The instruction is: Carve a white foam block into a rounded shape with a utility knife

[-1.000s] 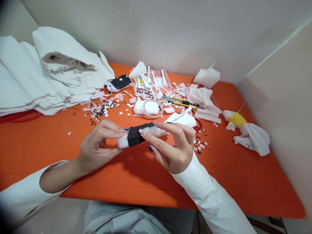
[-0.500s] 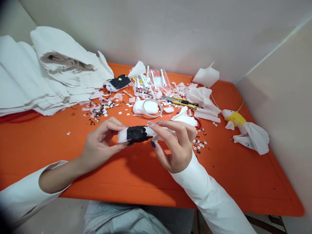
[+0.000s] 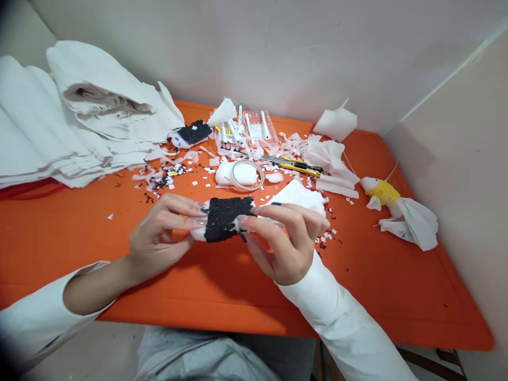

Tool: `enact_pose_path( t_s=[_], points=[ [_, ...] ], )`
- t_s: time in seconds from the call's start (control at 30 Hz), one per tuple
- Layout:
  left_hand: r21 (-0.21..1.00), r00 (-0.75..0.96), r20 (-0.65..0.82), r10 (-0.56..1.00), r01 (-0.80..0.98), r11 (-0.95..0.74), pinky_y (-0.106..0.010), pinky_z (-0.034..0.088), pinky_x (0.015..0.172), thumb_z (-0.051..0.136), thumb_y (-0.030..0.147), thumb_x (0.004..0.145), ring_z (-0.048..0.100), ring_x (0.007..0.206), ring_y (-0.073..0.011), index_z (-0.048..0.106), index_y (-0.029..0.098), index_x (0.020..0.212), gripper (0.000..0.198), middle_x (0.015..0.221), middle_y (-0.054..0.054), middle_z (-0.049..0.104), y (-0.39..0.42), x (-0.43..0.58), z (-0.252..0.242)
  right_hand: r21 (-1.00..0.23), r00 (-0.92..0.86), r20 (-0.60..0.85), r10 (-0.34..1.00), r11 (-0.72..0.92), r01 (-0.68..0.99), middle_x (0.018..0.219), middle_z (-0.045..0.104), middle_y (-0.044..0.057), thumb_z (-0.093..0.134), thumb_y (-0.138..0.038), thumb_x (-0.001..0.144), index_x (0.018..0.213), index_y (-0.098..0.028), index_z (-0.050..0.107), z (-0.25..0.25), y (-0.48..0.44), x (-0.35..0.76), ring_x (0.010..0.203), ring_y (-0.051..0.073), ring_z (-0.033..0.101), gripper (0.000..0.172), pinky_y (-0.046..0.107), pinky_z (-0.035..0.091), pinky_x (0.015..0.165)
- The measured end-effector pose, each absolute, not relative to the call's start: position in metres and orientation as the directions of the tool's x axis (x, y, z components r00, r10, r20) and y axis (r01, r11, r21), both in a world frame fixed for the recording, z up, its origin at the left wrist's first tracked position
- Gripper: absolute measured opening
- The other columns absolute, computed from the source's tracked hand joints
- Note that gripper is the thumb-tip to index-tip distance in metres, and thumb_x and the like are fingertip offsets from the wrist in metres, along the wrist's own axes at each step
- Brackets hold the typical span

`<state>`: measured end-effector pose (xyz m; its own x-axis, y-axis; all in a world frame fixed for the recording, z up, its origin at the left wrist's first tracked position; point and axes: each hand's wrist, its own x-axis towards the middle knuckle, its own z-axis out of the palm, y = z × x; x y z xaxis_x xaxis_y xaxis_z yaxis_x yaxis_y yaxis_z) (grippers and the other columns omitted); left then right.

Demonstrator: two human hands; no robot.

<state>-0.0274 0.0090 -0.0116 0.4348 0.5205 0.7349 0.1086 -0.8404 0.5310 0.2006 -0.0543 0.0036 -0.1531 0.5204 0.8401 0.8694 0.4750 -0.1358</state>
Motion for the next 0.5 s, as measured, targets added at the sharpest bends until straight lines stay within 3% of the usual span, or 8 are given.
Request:
enact_pose_path(
  t_s=[0.23,0.5],
  points=[
    [0.419,0.453,0.776,0.439,0.149,-0.896,-0.032,0.058,0.080,0.066,0.002,0.076,0.064,0.089,-0.0158,0.060,0.022,0.093,0.027,0.092,-0.003,0.066,0.0100,-0.0267,-0.0047,-0.191,-0.151,0.822,0.550,0.515,0.835,0.093,0.064,0.003,0.064,-0.033,0.087,0.097,-0.028,0.067,0.0056,-0.0553,0.1983,0.085,0.020,0.058,0.012,0.038,0.036,0.078],
    [0.357,0.498,0.775,0.389,0.162,-0.920,-0.031,0.057,0.076,0.066,0.006,0.078,0.063,0.086,-0.0157,0.060,0.023,0.094,0.024,0.091,-0.004,0.067,0.0103,-0.0281,-0.0016,-0.333,-0.122,0.746,0.654,0.525,0.783,0.099,0.065,0.004,0.065,-0.021,0.082,0.091,-0.025,0.066,0.0081,-0.0542,0.1926,0.094,0.021,0.060,0.010,0.039,0.035,0.085]
  ],
)
